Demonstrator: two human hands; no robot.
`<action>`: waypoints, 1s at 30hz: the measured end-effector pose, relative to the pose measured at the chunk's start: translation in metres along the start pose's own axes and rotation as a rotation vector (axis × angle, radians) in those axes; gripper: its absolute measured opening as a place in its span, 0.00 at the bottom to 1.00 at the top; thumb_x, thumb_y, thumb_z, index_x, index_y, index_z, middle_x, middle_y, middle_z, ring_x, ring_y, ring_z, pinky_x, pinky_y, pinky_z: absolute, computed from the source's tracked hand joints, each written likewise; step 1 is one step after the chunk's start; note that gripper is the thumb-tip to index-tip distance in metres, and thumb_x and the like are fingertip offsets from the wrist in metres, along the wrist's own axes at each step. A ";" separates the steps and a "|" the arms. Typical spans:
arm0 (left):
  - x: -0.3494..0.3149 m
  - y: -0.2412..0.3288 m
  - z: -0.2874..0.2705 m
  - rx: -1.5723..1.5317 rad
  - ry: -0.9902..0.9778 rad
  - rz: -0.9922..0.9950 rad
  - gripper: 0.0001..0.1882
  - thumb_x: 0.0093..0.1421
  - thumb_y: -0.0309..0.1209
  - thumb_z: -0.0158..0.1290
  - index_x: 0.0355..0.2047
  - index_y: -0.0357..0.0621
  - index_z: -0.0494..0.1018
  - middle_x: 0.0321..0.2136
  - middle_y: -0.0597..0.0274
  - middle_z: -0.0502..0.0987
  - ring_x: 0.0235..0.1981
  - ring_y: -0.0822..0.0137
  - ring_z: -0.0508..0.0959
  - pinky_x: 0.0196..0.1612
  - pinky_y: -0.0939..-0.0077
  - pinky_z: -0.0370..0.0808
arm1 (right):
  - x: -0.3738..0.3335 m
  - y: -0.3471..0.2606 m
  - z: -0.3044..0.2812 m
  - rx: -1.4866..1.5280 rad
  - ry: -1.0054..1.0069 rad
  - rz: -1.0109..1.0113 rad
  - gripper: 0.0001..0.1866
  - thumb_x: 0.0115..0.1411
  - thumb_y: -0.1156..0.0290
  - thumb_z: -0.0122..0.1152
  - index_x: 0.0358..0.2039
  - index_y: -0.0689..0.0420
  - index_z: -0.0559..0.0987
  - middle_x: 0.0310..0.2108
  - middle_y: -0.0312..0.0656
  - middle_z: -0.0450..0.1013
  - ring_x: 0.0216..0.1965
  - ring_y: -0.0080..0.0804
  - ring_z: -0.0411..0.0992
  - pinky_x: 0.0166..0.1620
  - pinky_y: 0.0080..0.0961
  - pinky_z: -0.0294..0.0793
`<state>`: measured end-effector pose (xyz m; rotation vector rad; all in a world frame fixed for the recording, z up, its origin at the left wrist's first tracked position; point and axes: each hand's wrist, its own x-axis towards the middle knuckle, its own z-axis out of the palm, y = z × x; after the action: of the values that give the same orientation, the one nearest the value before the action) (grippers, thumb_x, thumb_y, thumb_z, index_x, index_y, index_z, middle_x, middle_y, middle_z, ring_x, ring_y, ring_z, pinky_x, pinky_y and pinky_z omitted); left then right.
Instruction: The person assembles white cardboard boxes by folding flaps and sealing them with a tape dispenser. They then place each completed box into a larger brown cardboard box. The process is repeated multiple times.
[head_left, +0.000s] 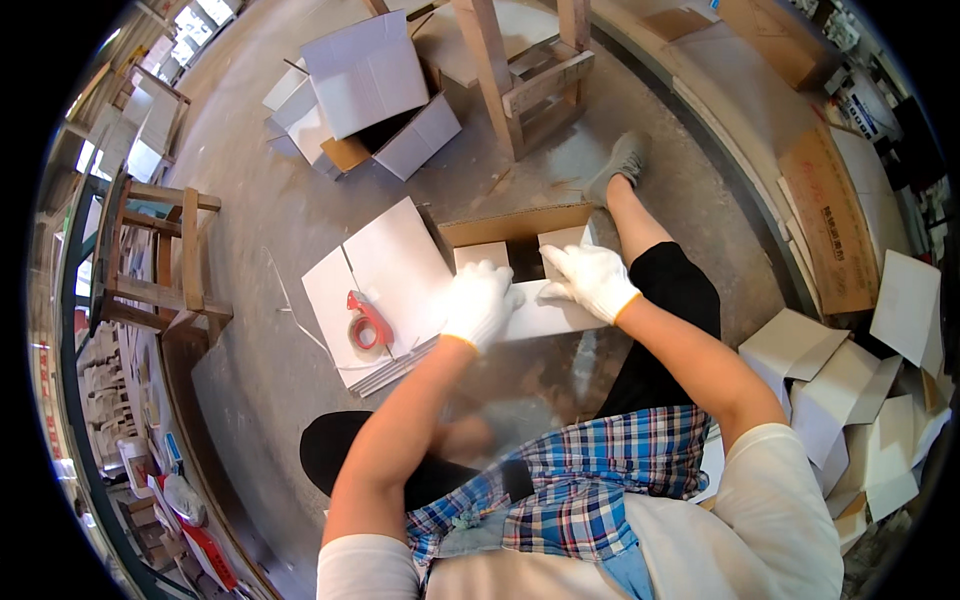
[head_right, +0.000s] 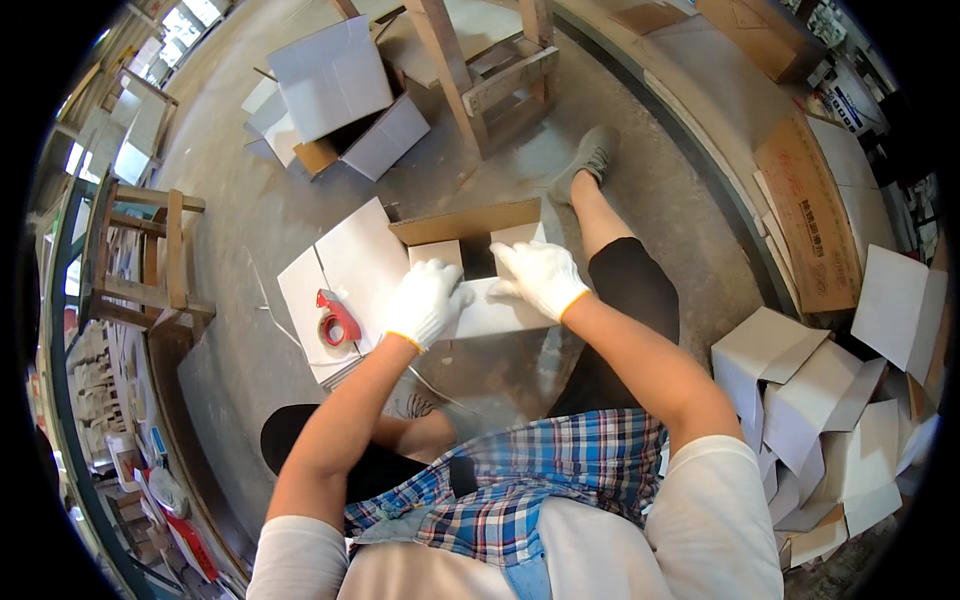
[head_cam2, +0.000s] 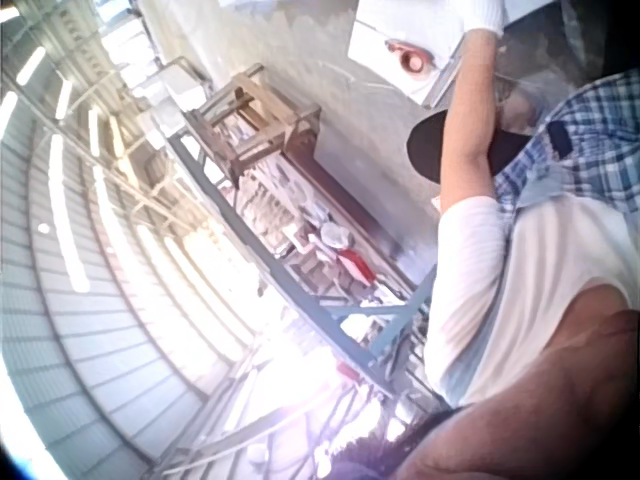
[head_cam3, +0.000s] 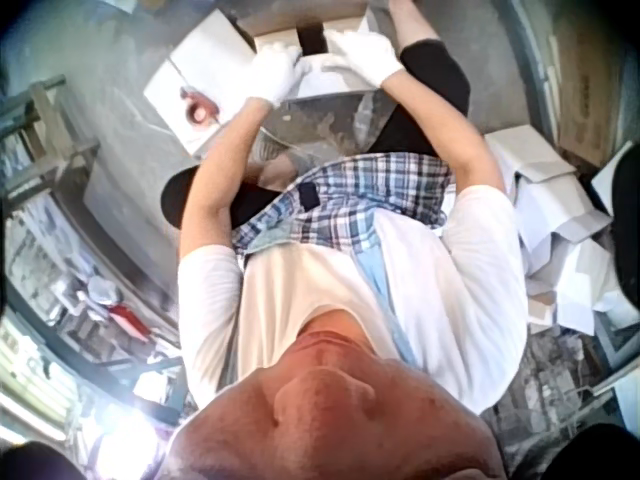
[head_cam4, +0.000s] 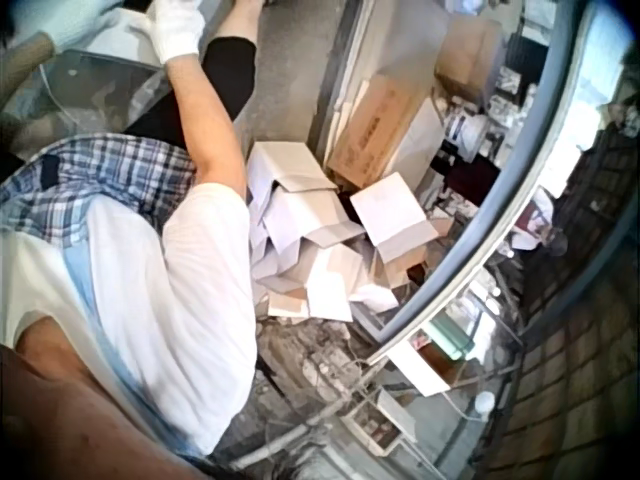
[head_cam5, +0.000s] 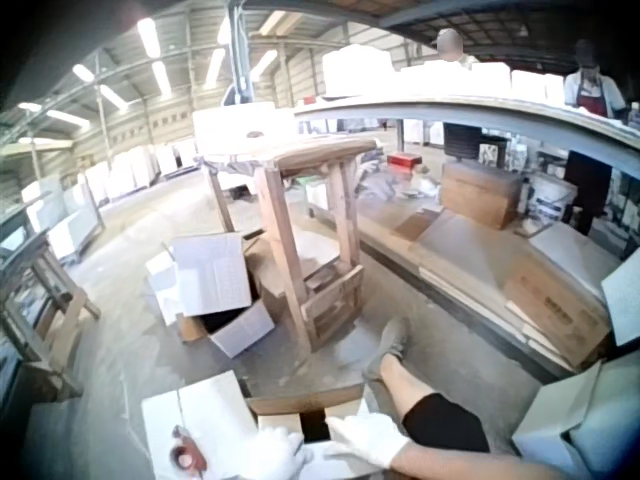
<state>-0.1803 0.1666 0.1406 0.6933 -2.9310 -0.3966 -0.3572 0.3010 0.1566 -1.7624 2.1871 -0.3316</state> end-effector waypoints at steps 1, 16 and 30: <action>-0.008 0.004 0.012 -0.012 0.090 -0.042 0.11 0.53 0.38 0.60 0.31 0.45 0.78 0.33 0.51 0.76 0.40 0.47 0.75 0.45 0.56 0.73 | -0.001 -0.002 0.002 -0.077 0.105 -0.052 0.33 0.53 0.53 0.70 0.56 0.56 0.75 0.45 0.48 0.77 0.49 0.46 0.75 0.49 0.39 0.74; -0.023 0.016 0.059 -0.022 0.588 -0.616 0.37 0.58 0.35 0.55 0.63 0.26 0.57 0.63 0.33 0.61 0.65 0.39 0.61 0.67 0.49 0.57 | 0.037 -0.029 0.012 -0.100 0.640 -0.180 0.29 0.46 0.68 0.70 0.51 0.53 0.76 0.45 0.42 0.74 0.51 0.42 0.70 0.60 0.50 0.61; -0.026 -0.050 0.023 -1.453 0.554 -0.817 0.33 0.68 0.45 0.46 0.65 0.33 0.63 0.62 0.41 0.69 0.64 0.50 0.69 0.66 0.63 0.62 | -0.009 -0.037 0.045 -0.040 0.498 -0.215 0.26 0.52 0.58 0.66 0.49 0.57 0.75 0.50 0.45 0.73 0.54 0.43 0.68 0.55 0.42 0.64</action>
<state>-0.1399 0.1407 0.1038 1.2578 -1.1259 -1.6965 -0.3045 0.3022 0.1292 -2.1218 2.3266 -0.8648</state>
